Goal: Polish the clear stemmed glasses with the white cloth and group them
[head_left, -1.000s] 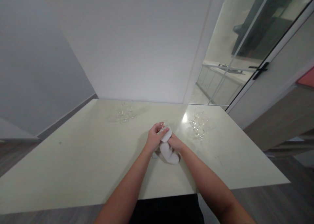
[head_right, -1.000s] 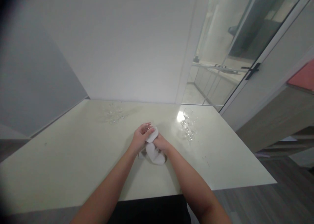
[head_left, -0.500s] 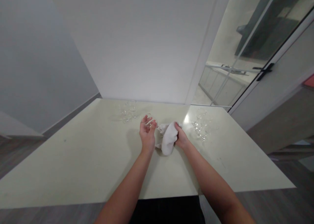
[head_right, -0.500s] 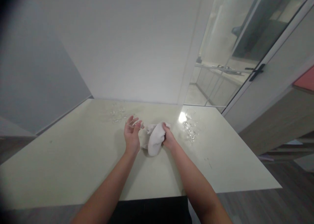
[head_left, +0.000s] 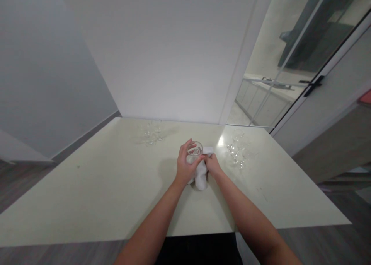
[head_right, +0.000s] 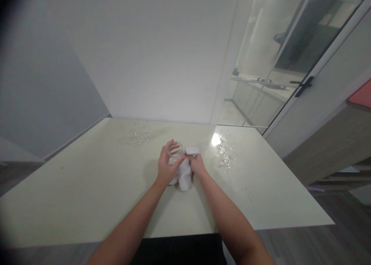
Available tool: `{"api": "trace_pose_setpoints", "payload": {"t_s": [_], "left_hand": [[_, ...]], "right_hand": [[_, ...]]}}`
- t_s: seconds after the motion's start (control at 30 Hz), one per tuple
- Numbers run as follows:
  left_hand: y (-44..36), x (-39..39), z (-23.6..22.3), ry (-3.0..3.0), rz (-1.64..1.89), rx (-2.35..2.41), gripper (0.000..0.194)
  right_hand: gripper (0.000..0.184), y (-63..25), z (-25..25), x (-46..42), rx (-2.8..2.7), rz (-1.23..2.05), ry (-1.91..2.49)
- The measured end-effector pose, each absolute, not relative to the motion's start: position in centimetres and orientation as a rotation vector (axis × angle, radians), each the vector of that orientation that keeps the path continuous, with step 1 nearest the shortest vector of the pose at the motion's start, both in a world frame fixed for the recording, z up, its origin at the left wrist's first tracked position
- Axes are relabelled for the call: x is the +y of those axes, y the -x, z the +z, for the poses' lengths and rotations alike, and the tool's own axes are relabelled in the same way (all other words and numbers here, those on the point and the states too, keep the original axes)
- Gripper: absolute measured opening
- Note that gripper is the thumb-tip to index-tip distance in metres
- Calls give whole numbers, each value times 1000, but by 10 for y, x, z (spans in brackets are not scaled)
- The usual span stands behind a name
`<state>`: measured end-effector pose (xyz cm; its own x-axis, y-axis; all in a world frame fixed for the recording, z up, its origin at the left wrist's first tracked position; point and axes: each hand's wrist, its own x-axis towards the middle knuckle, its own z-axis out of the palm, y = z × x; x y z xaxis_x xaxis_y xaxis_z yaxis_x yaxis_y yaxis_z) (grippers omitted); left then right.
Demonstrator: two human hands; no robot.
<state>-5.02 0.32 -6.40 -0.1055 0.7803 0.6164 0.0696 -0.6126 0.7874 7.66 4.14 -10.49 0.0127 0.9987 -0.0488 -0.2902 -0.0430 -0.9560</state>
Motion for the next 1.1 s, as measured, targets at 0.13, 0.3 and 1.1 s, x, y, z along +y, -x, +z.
{"api": "trace_pose_setpoints", "payload": {"t_s": [0.13,0.3,1.1], "left_hand": [[54,5,-62,-1627,1855,1029,73],[61,8,-64,-1868,1855,1433,71],[60,9,-77,-2321,1283,1342,60]], "right_hand": [[57,-81,-99,48,-761,1547,952],[76,-90,-91,44,-735,1714,763],[22,-81,-111,46,-1205,1145,1000]]}}
